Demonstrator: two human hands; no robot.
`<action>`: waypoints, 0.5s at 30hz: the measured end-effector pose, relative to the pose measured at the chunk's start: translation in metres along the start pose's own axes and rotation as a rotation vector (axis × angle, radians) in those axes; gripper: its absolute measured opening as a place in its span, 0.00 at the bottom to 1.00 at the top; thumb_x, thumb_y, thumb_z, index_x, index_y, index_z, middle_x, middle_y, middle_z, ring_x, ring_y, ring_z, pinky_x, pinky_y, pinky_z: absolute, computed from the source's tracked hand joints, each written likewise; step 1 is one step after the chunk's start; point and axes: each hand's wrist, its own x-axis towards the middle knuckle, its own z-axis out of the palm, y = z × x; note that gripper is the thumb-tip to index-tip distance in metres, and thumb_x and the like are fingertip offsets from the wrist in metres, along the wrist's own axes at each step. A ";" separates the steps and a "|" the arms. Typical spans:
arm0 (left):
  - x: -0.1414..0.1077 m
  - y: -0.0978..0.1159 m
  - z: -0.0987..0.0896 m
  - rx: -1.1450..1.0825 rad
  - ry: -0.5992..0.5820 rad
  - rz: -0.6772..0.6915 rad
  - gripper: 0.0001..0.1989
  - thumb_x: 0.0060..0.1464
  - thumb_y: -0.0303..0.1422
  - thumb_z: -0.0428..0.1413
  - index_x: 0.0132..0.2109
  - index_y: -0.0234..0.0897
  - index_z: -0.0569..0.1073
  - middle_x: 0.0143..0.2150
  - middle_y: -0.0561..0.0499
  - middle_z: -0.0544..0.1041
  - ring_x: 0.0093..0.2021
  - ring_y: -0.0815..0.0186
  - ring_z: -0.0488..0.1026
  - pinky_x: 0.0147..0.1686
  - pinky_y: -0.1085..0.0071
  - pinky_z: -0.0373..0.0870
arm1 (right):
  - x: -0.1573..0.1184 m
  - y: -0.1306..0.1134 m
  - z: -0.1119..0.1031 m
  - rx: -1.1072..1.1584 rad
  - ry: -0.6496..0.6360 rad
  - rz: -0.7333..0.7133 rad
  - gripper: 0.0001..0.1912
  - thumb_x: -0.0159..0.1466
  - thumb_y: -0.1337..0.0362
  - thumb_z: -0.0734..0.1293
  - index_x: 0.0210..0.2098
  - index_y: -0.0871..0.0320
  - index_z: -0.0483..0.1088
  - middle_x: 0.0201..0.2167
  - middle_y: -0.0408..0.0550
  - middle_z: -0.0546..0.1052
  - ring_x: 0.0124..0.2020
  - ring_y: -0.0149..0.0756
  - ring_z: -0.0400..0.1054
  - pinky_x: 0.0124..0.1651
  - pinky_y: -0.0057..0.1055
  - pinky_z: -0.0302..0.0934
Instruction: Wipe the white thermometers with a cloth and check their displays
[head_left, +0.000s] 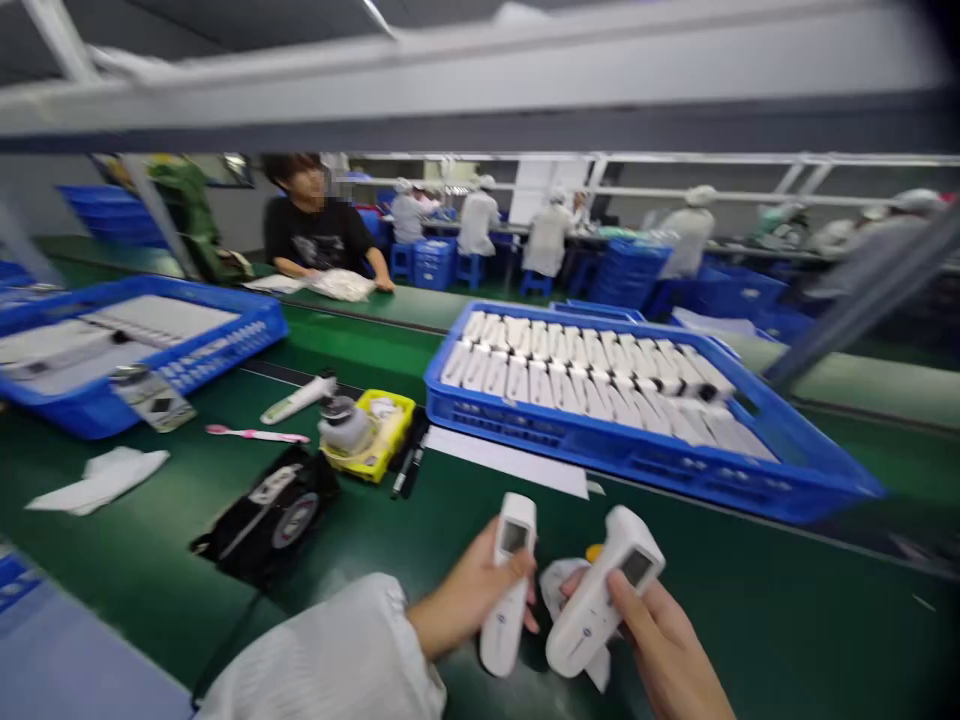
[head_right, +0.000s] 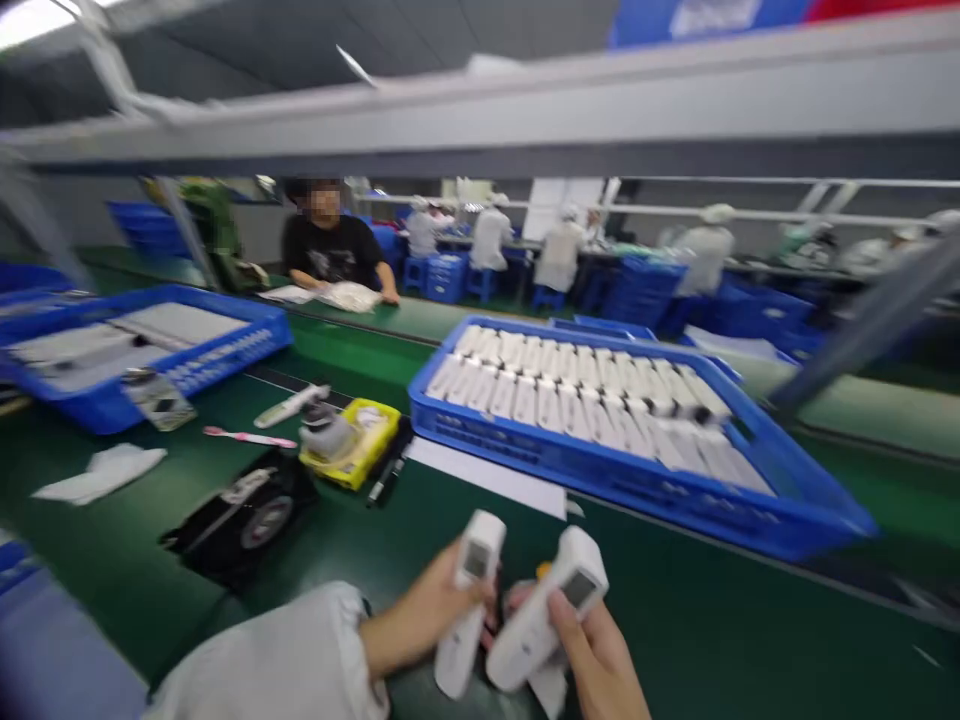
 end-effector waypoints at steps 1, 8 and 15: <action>-0.003 0.001 -0.002 -0.058 0.000 -0.043 0.24 0.55 0.49 0.58 0.50 0.37 0.65 0.33 0.55 0.68 0.27 0.70 0.68 0.25 0.71 0.70 | -0.006 -0.002 -0.001 0.023 0.008 -0.009 0.27 0.58 0.39 0.70 0.37 0.60 0.72 0.31 0.51 0.77 0.32 0.42 0.71 0.36 0.35 0.68; -0.026 0.038 -0.008 -0.188 -0.063 -0.239 0.16 0.53 0.35 0.64 0.46 0.39 0.67 0.39 0.54 0.71 0.39 0.67 0.73 0.44 0.66 0.71 | -0.022 -0.009 0.010 0.061 -0.140 0.085 0.23 0.59 0.46 0.71 0.42 0.57 0.67 0.30 0.43 0.73 0.31 0.35 0.66 0.35 0.30 0.63; -0.038 0.047 -0.006 -0.071 -0.222 -0.255 0.17 0.62 0.33 0.56 0.57 0.49 0.67 0.46 0.53 0.75 0.45 0.69 0.73 0.47 0.73 0.71 | -0.024 -0.010 0.014 0.006 -0.331 0.058 0.23 0.63 0.53 0.69 0.52 0.55 0.63 0.42 0.48 0.75 0.44 0.42 0.71 0.47 0.39 0.67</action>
